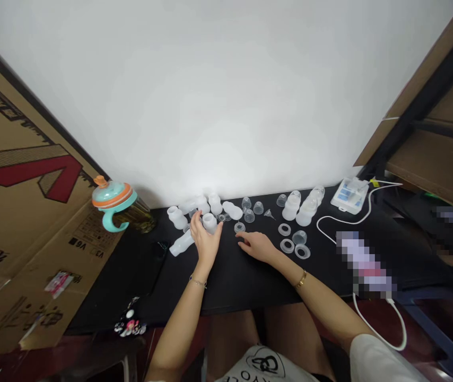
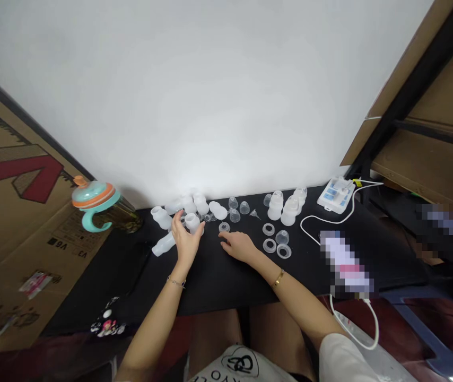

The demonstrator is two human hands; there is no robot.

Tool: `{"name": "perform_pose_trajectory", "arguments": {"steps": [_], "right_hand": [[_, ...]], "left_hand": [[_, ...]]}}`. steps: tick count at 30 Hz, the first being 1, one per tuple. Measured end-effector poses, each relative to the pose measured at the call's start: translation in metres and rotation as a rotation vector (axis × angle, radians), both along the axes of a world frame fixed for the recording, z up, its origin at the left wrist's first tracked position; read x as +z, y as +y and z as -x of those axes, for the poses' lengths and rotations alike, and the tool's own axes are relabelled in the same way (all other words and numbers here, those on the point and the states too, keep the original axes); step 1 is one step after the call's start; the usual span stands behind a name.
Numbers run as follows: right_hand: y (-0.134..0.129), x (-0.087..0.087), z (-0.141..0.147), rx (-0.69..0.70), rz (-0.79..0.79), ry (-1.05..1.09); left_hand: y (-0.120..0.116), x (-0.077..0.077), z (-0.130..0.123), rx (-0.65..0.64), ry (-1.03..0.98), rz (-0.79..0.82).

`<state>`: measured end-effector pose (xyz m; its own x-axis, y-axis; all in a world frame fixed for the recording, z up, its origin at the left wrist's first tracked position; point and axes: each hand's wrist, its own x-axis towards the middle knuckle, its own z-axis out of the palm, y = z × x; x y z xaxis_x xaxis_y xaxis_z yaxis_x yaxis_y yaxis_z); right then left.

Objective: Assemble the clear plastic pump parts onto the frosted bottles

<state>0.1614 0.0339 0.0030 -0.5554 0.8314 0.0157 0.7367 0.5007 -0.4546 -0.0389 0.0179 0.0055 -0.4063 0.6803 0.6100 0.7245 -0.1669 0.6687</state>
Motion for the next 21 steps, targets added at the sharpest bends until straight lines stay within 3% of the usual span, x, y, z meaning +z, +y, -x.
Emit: {"name": "perform_pose_trajectory", "arguments": {"steps": [12,21], "right_hand": [[-0.001,0.002,-0.001,0.007,-0.016,-0.001],[-0.001,0.003,0.0,0.01,-0.018,-0.006]], "left_hand": [[0.013,-0.017,0.011,-0.143,-0.339,0.122],[0.015,-0.023,0.014,-0.173,-0.423,0.148]]}}
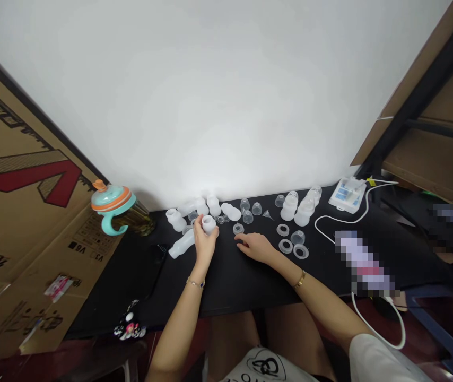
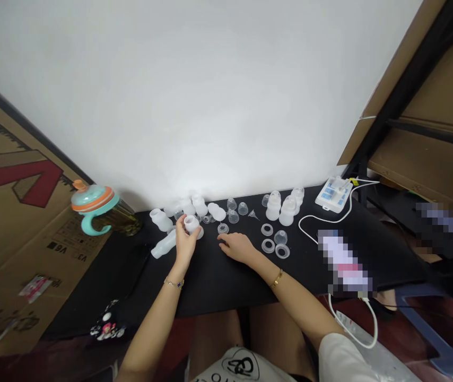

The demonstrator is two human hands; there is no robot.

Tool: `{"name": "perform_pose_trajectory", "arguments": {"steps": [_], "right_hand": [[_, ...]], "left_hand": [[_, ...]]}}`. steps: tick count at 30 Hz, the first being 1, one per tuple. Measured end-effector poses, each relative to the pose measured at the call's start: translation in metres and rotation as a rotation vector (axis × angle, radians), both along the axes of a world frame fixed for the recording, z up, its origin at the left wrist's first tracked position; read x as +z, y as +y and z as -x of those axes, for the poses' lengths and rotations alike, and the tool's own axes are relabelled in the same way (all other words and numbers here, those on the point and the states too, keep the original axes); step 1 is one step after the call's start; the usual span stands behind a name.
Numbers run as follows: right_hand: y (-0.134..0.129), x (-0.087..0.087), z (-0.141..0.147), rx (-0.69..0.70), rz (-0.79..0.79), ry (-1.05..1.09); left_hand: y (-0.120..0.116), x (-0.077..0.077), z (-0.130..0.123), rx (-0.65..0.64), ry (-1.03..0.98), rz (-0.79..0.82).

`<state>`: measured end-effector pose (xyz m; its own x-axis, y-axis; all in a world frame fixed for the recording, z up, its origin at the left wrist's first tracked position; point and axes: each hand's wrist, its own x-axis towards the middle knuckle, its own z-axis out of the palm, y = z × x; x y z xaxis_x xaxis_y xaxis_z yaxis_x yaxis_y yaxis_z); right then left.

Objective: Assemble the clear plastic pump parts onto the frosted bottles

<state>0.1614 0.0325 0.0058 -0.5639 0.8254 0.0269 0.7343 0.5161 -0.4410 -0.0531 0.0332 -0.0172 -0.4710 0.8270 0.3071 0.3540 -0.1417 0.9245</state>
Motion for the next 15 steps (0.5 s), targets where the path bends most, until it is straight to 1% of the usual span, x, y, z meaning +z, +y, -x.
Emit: {"name": "perform_pose_trajectory", "arguments": {"steps": [7,11,15], "right_hand": [[0.0005,-0.001,0.0001,0.005,0.001,-0.002],[0.0001,-0.0004,0.0001,0.007,-0.004,-0.009],[0.0003,-0.0001,0.0003,0.008,-0.005,-0.014]], "left_hand": [[-0.0006,0.0003,-0.0014,-0.026,-0.042,0.017],[-0.0011,0.0017,-0.0029,-0.04,-0.021,0.009],[-0.0023,0.0034,-0.005,-0.086,0.019,-0.009]]}}
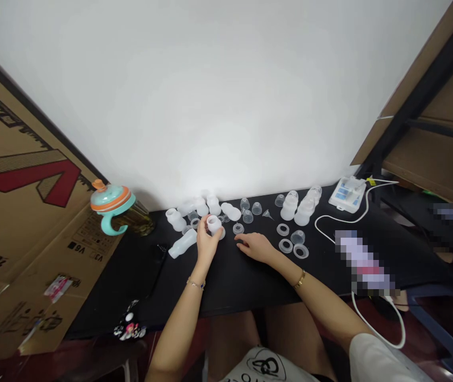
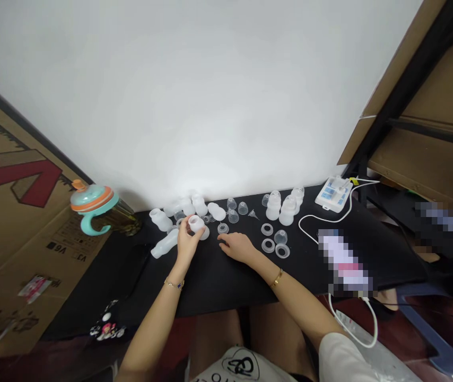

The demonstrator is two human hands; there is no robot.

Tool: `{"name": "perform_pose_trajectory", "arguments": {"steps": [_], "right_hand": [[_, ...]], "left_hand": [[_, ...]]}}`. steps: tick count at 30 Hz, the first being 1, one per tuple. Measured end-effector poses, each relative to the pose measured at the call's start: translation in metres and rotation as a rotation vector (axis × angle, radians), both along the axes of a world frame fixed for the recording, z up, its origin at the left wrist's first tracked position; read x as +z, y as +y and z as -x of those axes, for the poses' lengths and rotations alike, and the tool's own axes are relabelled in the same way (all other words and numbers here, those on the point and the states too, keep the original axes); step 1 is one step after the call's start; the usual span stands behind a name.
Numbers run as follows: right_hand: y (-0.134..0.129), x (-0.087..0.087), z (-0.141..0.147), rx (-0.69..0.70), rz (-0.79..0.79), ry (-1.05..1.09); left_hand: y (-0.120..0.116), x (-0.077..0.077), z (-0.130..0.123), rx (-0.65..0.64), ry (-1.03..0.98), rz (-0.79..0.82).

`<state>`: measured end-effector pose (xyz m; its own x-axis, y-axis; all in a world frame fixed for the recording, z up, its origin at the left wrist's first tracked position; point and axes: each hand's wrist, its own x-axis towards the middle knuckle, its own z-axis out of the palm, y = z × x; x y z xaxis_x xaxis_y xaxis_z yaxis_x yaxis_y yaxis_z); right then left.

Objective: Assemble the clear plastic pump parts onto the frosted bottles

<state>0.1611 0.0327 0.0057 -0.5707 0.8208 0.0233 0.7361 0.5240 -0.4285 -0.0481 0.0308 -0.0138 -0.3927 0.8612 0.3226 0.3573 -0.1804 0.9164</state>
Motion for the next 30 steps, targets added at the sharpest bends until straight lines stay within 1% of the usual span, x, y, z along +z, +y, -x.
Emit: {"name": "perform_pose_trajectory", "arguments": {"steps": [4,7,18,25,30], "right_hand": [[0.0,0.0,0.0,0.003,-0.004,-0.002],[0.0,0.0,0.0,0.0,0.0,-0.002],[0.0,0.0,0.0,0.003,0.017,0.008],[0.0,0.0,-0.001,0.005,0.007,0.019],[0.0,0.002,0.0,-0.001,0.019,0.001]], "left_hand": [[-0.001,0.002,-0.002,-0.044,0.004,-0.021],[-0.001,0.004,-0.004,-0.062,-0.04,-0.022],[0.001,0.008,-0.008,-0.161,-0.415,0.059],[-0.001,0.013,-0.008,-0.209,-0.541,0.108],[0.0,0.011,-0.006,-0.218,-0.589,0.128]]}}
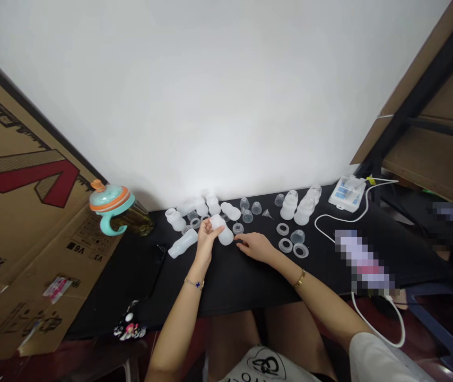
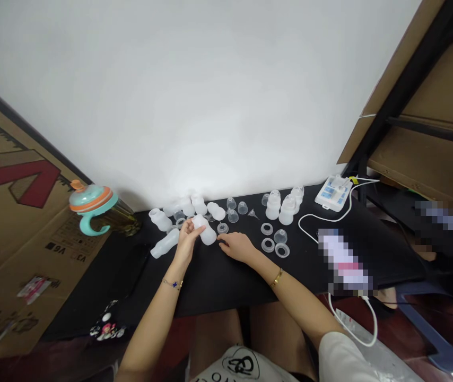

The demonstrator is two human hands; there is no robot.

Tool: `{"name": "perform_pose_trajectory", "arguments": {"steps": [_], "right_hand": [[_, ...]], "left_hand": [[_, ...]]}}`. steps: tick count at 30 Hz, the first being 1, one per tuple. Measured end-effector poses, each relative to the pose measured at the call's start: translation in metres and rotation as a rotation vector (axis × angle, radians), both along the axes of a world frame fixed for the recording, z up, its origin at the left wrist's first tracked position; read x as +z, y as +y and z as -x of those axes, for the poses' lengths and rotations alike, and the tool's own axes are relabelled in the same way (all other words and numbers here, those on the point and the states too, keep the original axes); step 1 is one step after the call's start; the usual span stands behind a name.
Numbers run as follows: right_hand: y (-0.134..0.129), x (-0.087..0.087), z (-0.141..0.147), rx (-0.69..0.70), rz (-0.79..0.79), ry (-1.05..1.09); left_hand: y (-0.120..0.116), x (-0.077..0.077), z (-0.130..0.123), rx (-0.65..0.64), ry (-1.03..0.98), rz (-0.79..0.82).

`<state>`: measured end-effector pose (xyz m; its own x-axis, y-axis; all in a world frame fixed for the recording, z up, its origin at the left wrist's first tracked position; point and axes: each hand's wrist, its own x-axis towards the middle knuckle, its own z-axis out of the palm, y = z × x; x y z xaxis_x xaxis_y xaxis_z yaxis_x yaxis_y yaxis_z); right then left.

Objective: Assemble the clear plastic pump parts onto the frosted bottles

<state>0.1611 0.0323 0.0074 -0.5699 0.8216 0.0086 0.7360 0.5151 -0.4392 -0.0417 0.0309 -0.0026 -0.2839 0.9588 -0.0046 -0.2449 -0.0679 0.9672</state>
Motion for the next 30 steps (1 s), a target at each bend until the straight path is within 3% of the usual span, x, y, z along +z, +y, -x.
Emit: {"name": "perform_pose_trajectory", "arguments": {"steps": [30], "right_hand": [[-0.001,0.004,0.0,-0.036,-0.004,0.0]], "left_hand": [[-0.006,0.007,0.0,-0.092,-0.029,0.08]]}}
